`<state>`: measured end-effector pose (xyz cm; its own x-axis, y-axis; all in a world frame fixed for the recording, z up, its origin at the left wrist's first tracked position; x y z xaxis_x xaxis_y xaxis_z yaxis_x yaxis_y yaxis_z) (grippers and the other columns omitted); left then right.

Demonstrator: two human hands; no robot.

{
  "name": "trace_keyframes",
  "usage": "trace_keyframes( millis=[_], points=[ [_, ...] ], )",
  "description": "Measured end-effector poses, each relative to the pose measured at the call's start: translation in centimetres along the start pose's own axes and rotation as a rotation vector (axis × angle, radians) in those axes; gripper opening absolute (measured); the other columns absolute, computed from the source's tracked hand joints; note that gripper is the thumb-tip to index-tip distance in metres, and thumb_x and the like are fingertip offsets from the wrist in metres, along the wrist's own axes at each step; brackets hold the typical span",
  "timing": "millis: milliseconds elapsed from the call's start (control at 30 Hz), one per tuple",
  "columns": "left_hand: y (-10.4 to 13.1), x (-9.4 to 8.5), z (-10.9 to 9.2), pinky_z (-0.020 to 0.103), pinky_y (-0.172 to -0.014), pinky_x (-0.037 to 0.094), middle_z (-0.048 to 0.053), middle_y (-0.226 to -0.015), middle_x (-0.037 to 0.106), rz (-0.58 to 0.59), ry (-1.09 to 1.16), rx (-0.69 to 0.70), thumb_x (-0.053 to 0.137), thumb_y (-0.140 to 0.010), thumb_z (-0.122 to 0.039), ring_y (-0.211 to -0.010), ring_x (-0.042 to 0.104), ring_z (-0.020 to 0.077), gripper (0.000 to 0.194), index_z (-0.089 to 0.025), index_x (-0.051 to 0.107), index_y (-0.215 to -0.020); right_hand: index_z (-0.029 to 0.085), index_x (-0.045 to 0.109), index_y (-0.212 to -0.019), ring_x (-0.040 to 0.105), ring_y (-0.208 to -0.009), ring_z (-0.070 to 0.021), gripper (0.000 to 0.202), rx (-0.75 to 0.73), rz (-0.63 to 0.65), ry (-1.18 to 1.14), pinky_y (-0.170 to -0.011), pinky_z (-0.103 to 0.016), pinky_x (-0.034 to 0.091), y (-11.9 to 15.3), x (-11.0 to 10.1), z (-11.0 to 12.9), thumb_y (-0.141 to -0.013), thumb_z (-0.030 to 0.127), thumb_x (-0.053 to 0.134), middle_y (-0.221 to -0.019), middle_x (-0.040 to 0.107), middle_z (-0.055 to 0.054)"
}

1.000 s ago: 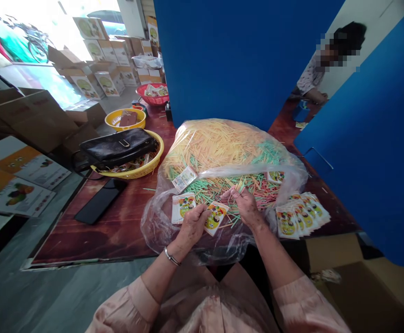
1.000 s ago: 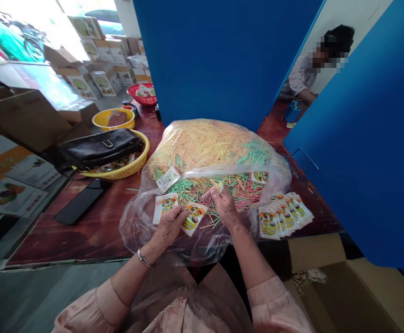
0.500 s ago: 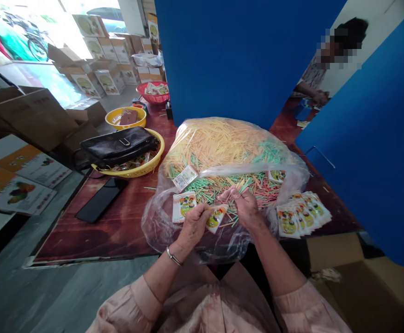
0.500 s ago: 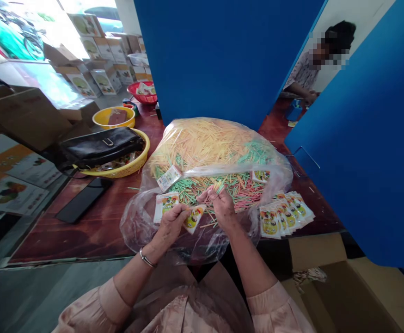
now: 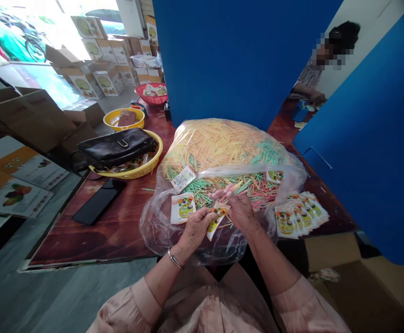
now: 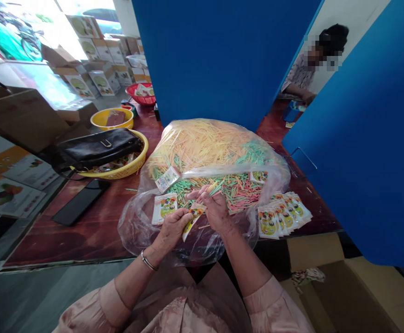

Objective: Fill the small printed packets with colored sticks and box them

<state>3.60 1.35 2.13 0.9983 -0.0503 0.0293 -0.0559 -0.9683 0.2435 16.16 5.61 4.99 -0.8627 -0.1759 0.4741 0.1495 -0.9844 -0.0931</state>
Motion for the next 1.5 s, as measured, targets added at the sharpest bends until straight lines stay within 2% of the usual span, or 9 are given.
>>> trace_keyframes(
  millis=[233, 333, 533, 733, 900, 1100, 1167, 1333, 1500],
  points=[
    [-0.2, -0.1, 0.2, 0.018, -0.050, 0.034, -0.005, -0.057, 0.049, -0.050, 0.021, 0.046, 0.059, -0.072, -0.035, -0.053, 0.039, 0.0068, 0.022, -0.015, 0.055, -0.064, 0.021, 0.059, -0.076, 0.063, -0.093, -0.0220, 0.013, 0.007, -0.018, -0.006, -0.086, -0.043, 0.046, 0.6, -0.1, -1.1, -0.079, 0.033, 0.058, -0.084, 0.071, -0.005],
    [-0.3, -0.1, 0.3, 0.019, -0.052, 0.037, -0.005, -0.060, 0.053, -0.052, 0.019, 0.059, 0.060, -0.072, -0.034, -0.055, 0.043, 0.0076, 0.018, -0.016, 0.059, -0.068, 0.021, 0.062, -0.079, 0.063, -0.094, -0.0228, 0.011, 0.077, 0.034, -0.025, -0.085, -0.041, 0.047, 0.9, -0.2, -1.2, -0.077, 0.031, 0.059, -0.087, 0.071, -0.006],
    [-0.8, -0.4, 1.1, 0.019, -0.053, 0.038, -0.004, -0.063, 0.055, -0.019, -0.002, 0.062, 0.060, -0.074, -0.033, -0.057, 0.045, 0.0079, 0.017, -0.016, 0.060, -0.074, 0.022, 0.060, -0.102, 0.064, -0.090, -0.0230, 0.036, 0.148, 0.033, -0.018, -0.078, -0.039, 0.049, 0.5, -0.5, -0.8, -0.084, 0.050, 0.046, -0.094, 0.071, -0.008],
    [-1.2, -0.9, 1.9, 0.019, -0.054, 0.038, -0.003, -0.066, 0.056, 0.034, 0.015, 0.060, 0.062, -0.074, -0.033, -0.060, 0.047, 0.0081, 0.018, -0.015, 0.061, -0.077, 0.021, 0.063, -0.103, 0.061, -0.096, -0.0227, 0.056, 0.180, 0.132, 0.292, -0.082, -0.037, 0.048, 0.2, -1.3, -0.8, -0.086, 0.062, 0.029, -0.101, 0.068, -0.008],
    [-1.0, -0.5, 1.2, 0.022, -0.059, 0.042, -0.001, -0.070, 0.059, 0.139, 0.223, 0.014, 0.065, -0.071, -0.033, -0.062, 0.052, 0.0093, 0.022, -0.014, 0.059, -0.081, 0.020, 0.057, -0.115, 0.058, -0.100, -0.0203, 0.052, 0.239, 0.278, 0.497, -0.091, -0.036, 0.043, 0.3, -1.7, -1.1, -0.088, 0.057, 0.033, -0.110, 0.064, -0.007],
    [-0.8, -0.1, 0.9, 0.024, -0.061, 0.046, -0.001, -0.072, 0.063, 0.125, 0.366, -0.052, 0.069, -0.068, -0.034, -0.062, 0.057, 0.0104, 0.026, -0.014, 0.059, -0.082, 0.028, 0.034, -0.132, 0.061, -0.092, -0.0176, 0.053, 0.030, 0.045, 0.368, -0.085, -0.034, 0.048, 0.4, -1.7, -2.1, -0.085, 0.047, 0.049, -0.113, 0.061, -0.006],
    [-0.9, 0.0, 1.0, 0.025, -0.063, 0.048, -0.001, -0.075, 0.064, 0.092, 0.406, -0.053, 0.069, -0.068, -0.034, -0.064, 0.059, 0.0113, 0.026, -0.015, 0.058, -0.083, 0.028, 0.039, -0.130, 0.061, -0.094, -0.0172, 0.046, 0.010, 0.034, 0.383, -0.088, -0.034, 0.046, 0.9, -1.6, -1.9, -0.088, 0.045, 0.045, -0.114, 0.061, -0.005],
    [-1.2, 0.0, 1.2, 0.023, -0.061, 0.046, -0.001, -0.073, 0.062, 0.039, 0.376, 0.009, 0.067, -0.071, -0.032, -0.062, 0.056, 0.0093, 0.022, -0.014, 0.059, -0.082, 0.027, 0.046, -0.131, 0.057, -0.106, -0.0201, 0.047, 0.126, 0.230, 0.564, -0.094, -0.035, 0.043, 2.0, -1.3, -1.0, -0.087, 0.043, 0.048, -0.117, 0.061, -0.003],
    [-1.4, -0.7, 0.9, 0.022, -0.061, 0.044, -0.001, -0.073, 0.062, -0.006, 0.283, 0.058, 0.067, -0.071, -0.031, -0.064, 0.055, 0.0095, 0.022, -0.014, 0.061, -0.083, 0.027, 0.061, -0.114, 0.056, -0.104, -0.0201, 0.032, 0.009, 0.190, 0.665, -0.095, -0.035, 0.041, 1.3, -1.7, -0.6, -0.085, 0.036, 0.052, -0.110, 0.064, -0.002]
  ],
)
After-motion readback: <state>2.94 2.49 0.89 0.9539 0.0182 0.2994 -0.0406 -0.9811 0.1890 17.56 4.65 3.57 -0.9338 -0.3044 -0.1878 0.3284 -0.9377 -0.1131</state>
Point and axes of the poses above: each hand's wrist, its own y-axis away from the middle knuckle, its own x-axis out of the palm, z = x × y, the point moved 1 cm from there along -y, towards the middle knuckle
